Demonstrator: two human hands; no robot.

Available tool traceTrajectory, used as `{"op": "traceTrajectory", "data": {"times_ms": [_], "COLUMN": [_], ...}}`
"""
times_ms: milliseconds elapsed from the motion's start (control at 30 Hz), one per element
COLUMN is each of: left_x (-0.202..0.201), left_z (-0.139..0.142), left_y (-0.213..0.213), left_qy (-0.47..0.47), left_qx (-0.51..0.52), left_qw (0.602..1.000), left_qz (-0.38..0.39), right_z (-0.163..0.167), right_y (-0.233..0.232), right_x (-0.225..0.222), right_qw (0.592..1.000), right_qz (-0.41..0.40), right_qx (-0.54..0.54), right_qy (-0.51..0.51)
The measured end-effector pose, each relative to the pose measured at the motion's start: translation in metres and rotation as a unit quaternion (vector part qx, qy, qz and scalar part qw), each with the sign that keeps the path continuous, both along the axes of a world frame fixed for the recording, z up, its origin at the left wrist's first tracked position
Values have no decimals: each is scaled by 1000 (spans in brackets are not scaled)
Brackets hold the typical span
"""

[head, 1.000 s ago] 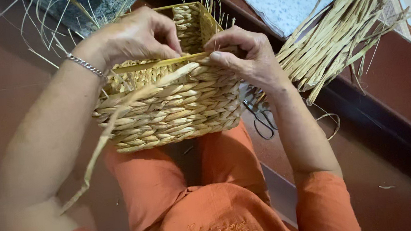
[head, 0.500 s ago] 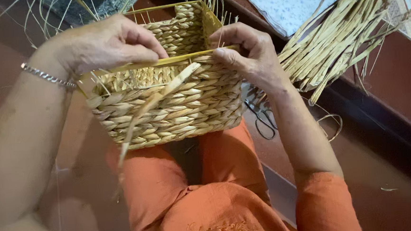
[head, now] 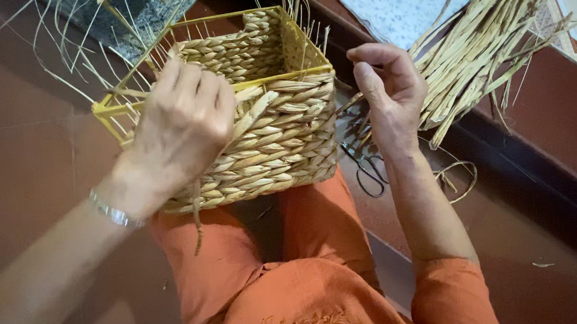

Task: The person sits on the floor with a woven water hyacinth basket on their lap and weaves thin plant strips around the rim, wrapping and tucking them along the bamboo frame. They rotate the basket to work around its edges, pulling strips tight and continuing the wrap along the sides.

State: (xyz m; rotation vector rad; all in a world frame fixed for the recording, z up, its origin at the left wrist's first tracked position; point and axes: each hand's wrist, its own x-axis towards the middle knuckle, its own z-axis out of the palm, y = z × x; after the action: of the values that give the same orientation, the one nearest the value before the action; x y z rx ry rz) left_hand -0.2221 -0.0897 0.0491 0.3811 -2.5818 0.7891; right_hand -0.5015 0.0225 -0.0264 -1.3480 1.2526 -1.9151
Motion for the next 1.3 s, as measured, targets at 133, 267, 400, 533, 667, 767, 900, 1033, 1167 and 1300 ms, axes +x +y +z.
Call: {"op": "traceTrajectory", "data": {"times_ms": [133, 267, 400, 533, 667, 767, 900, 1033, 1167, 1300], "left_x": [7, -3, -13, -23, -22, -18, -11, -9, -4, -1], "left_z": [16, 18, 5, 0, 6, 2, -11, -9, 0, 0], "left_y": [29, 55, 86, 107, 96, 53, 24, 15, 2, -5], "left_qy": [39, 95, 105, -5, -2, 54, 86, 70, 76, 75], "left_qx": [172, 338, 365, 402, 362, 235, 153, 158, 188, 235], "left_qw": [984, 936, 922, 906, 925, 970, 984, 985, 979, 968], "left_qz": [11, -25, -77, -134, -118, -38, 20, -3, -26, -40], "right_z": [-3, 6, 28, 46, 55, 57, 58, 53, 48, 46], "right_y": [9, 16, 16, 10, 6, 4, 1, -13, -23, -27], "right_x": [5, 19, 35, 48, 51, 41, 18, 3, -4, -11], "right_qw": [999, 991, 972, 949, 915, 874, 817, 836, 886, 898], "right_qz": [-11, 35, 74, 122, 107, 22, -78, -82, -9, 27], "right_qx": [-13, -13, 42, 119, 136, 9, 69, 20, -13, -6], "right_qy": [49, 125, 218, 266, 364, 486, 568, 543, 464, 439]}}
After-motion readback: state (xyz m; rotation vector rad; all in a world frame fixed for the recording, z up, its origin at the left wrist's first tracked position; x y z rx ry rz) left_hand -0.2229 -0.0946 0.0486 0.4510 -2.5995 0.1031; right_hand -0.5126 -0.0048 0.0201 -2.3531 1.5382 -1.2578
